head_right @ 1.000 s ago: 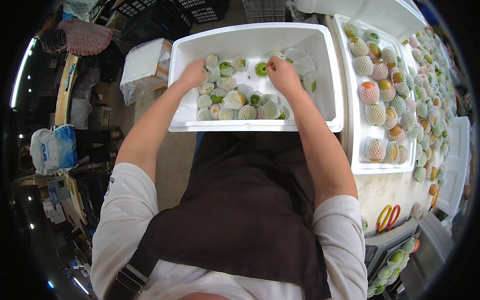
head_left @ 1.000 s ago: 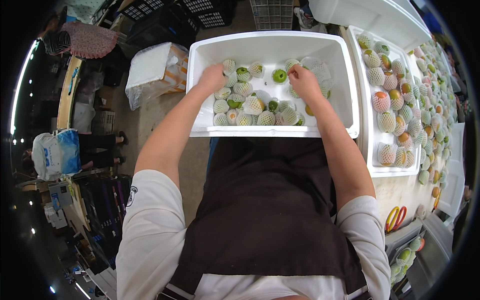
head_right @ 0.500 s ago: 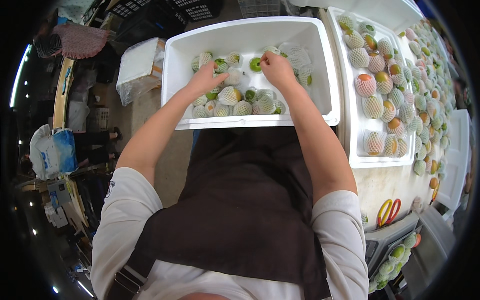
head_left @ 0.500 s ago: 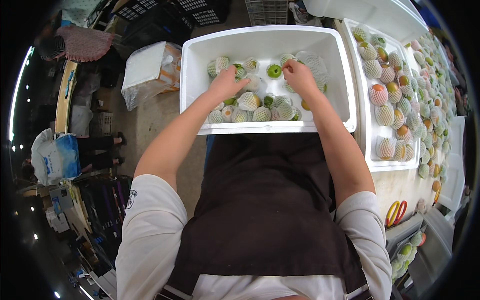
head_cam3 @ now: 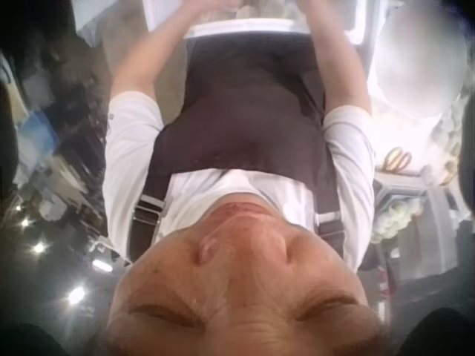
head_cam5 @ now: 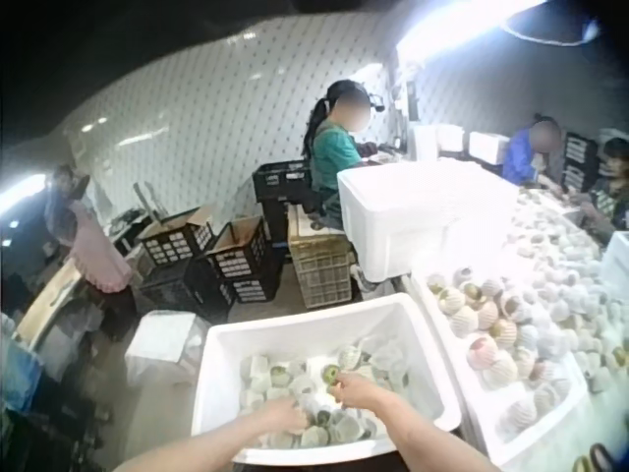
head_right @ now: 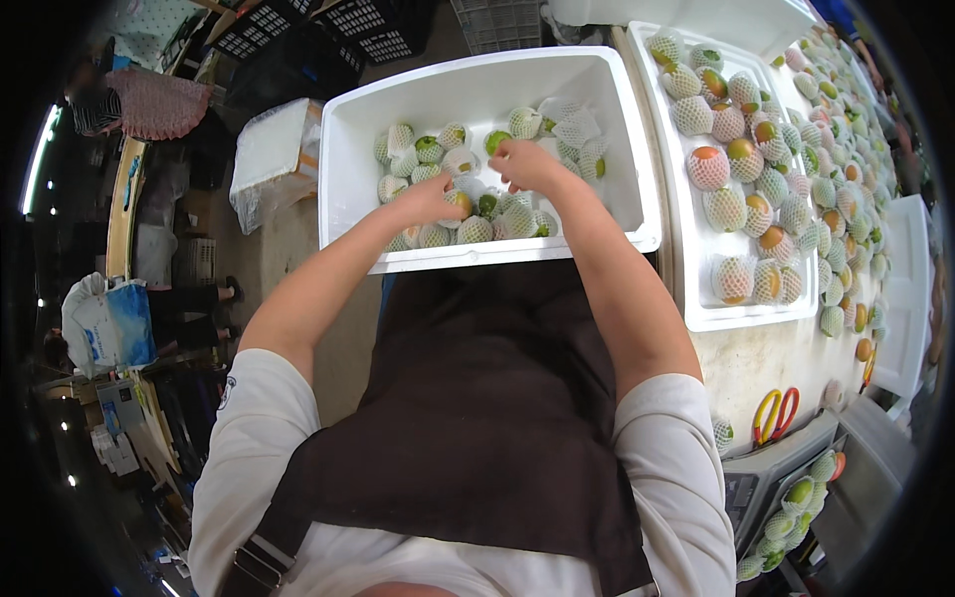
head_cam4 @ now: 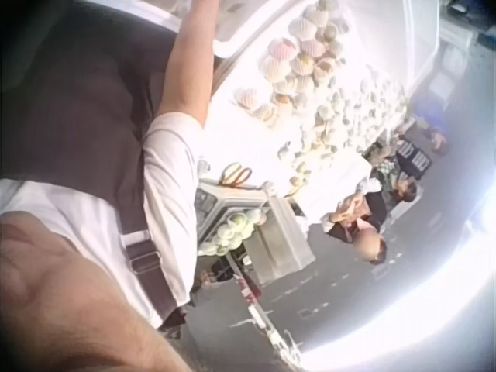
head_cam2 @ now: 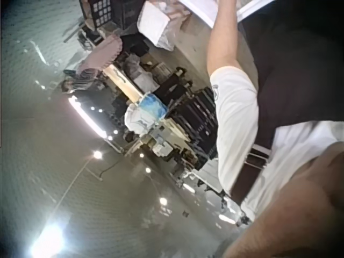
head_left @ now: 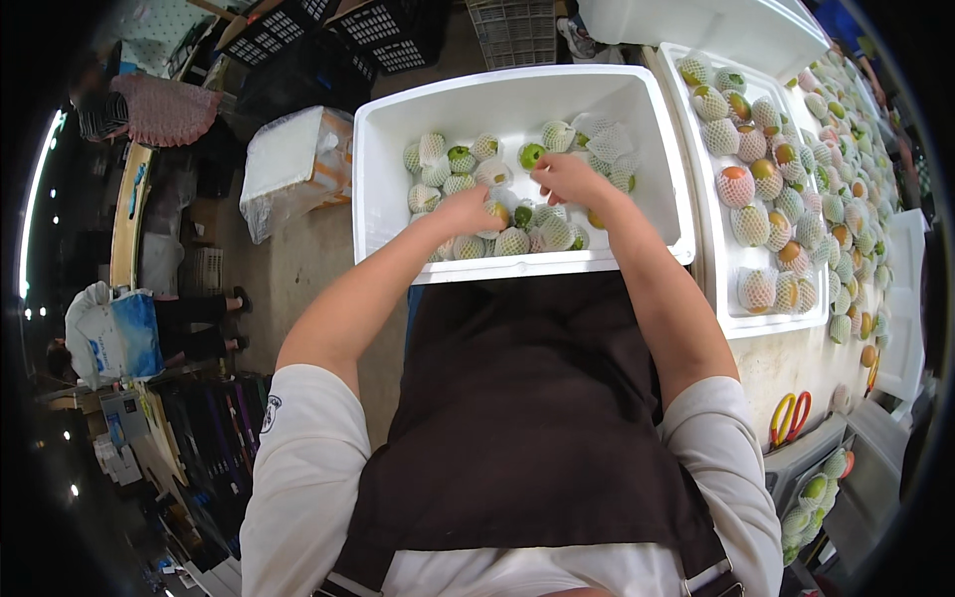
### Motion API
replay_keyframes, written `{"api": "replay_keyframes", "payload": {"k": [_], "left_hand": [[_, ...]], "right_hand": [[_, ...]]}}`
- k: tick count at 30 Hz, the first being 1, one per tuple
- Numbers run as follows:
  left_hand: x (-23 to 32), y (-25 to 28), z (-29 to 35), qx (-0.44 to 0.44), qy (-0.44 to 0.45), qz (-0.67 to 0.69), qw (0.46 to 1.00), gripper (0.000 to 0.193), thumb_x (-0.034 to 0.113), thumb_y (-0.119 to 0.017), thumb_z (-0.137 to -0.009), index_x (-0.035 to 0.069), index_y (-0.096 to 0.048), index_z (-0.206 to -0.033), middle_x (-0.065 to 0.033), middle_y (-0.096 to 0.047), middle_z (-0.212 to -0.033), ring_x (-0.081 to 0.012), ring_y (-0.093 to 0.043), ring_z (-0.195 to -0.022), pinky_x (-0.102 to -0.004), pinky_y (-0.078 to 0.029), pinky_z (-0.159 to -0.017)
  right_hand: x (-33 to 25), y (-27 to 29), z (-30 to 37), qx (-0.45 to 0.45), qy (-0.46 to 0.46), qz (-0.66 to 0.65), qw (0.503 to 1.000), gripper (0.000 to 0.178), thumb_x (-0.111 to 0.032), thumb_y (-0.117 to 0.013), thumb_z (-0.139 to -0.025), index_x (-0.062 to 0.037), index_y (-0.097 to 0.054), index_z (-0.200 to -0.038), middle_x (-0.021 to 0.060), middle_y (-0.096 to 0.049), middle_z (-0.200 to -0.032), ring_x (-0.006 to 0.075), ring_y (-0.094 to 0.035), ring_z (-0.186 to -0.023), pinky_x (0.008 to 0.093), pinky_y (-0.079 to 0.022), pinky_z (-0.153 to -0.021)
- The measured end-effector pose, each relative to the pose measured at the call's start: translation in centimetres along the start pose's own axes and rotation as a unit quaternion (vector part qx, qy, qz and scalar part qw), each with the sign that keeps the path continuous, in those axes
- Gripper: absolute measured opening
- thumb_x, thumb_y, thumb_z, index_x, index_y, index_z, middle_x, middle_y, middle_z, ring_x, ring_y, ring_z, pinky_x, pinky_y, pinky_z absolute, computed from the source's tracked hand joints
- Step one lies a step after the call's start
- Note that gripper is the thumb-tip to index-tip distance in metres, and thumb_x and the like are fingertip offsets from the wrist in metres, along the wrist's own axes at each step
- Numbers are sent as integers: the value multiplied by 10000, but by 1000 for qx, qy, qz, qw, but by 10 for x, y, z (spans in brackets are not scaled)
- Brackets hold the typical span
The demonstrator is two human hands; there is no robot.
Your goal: The person repeatedly picks up green and yellow fruit from a white bin, wraps each piece in a white foam net, and places it into a second bin. The process is continuous and repetitive throughout the clip.
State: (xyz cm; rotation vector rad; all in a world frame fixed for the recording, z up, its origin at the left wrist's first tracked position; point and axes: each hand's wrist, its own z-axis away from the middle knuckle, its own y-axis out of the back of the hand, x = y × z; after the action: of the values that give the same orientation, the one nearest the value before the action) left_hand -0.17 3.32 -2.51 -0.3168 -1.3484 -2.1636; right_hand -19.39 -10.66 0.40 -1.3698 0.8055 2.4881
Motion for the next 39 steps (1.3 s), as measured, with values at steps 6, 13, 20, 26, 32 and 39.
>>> {"api": "replay_keyframes", "payload": {"k": [6,13,20,26,32,39], "left_hand": [[0,-18,2,46,-60,-45,996,609,314,-720,-709,-10,-508,-1178,-247,-621,-999,-363,-616,-942,-407,-488,-832],[38,13,9,153,-101,129,975,616,278,-733,-711,31,-466,-1209,-207,-553,-1130,-323,-569,-1039,-396,-449,-887],[74,21,1,240,-106,329,907,483,151,-703,-806,24,-470,-1209,-115,-554,-1131,-184,-578,-961,-307,-485,-803],[70,18,-15,219,-53,556,800,232,116,-573,-892,36,-541,-1108,-48,-606,-994,-140,-588,-867,-285,-493,-755],[82,11,-13,184,75,532,823,124,159,-532,-923,77,-577,-1005,-29,-601,-913,-122,-572,-803,-261,-475,-716],[51,11,-26,93,44,701,706,111,169,-508,-926,76,-568,-918,-41,-610,-883,-153,-591,-864,-314,-506,-764]], "right_hand": [[9,-2,-9,-21,5,26,999,350,-303,-573,-874,-12,-601,-1067,99,-673,-784,182,-666,-614,323,-512,-585],[-15,4,10,-37,17,-80,996,482,-429,-640,-875,-42,-553,-1150,85,-643,-1004,167,-658,-801,295,-540,-649],[-17,18,15,19,46,-282,958,406,-368,-615,-882,-65,-545,-1143,71,-604,-1034,152,-614,-880,299,-532,-752],[-15,21,12,2,52,-440,897,365,-363,-544,-911,-57,-543,-1110,96,-582,-1026,184,-586,-814,313,-523,-713],[-8,31,3,-24,34,-566,824,323,-352,-494,-932,-45,-533,-1026,89,-575,-899,198,-553,-697,326,-495,-639],[-16,31,9,-13,29,-581,813,310,-348,-498,-918,-51,-537,-996,85,-560,-821,196,-525,-625,313,-466,-593]]}}
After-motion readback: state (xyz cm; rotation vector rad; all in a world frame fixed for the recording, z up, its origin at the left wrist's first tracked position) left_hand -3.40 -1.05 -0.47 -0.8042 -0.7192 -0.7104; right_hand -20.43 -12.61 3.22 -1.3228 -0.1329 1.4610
